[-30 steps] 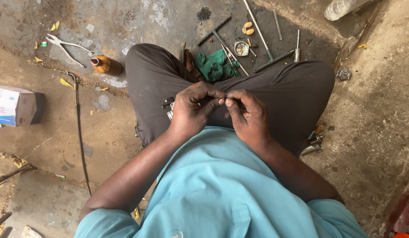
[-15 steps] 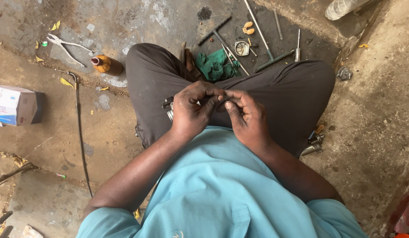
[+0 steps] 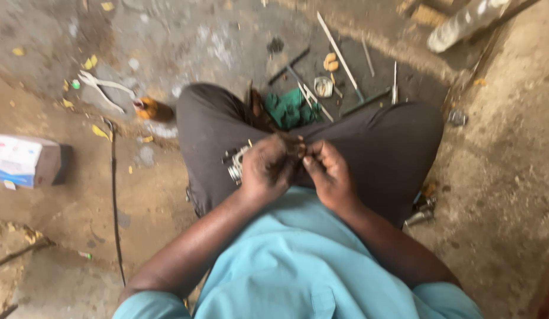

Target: The person is cleaning and inspecting the components of a motorcycle carburetor.

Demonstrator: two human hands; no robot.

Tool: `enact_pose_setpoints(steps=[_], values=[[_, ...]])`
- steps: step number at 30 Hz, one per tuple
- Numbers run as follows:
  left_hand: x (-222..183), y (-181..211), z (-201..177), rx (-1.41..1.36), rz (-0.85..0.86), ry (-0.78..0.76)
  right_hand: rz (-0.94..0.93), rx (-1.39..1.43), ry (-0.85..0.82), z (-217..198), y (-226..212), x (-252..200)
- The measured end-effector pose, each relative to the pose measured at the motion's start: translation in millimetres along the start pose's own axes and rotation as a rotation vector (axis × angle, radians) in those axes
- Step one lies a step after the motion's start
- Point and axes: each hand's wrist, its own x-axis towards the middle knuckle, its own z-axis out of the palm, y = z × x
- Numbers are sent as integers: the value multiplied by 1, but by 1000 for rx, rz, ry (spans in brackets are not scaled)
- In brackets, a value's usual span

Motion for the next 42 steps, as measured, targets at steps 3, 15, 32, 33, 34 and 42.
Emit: enact_pose_setpoints(steps=[3, 15, 32, 33, 34, 42], values=[[5, 7, -1, 96, 51, -4, -103, -113, 17, -3, 6, 0], [3, -6, -6, -156, -438, -25, -59, -44, 14, 7, -16, 3], [9, 12, -6, 120, -107, -60, -43, -107, 1, 5, -20, 2], [10, 13, -8, 120, -107, -60, -42, -106, 1, 5, -20, 2], [12, 15, -10, 185, -43, -90, -19, -46, -23, 4, -20, 2], [12, 14, -17, 407, 100, -199, 98, 152, -64, -2, -16, 6]])
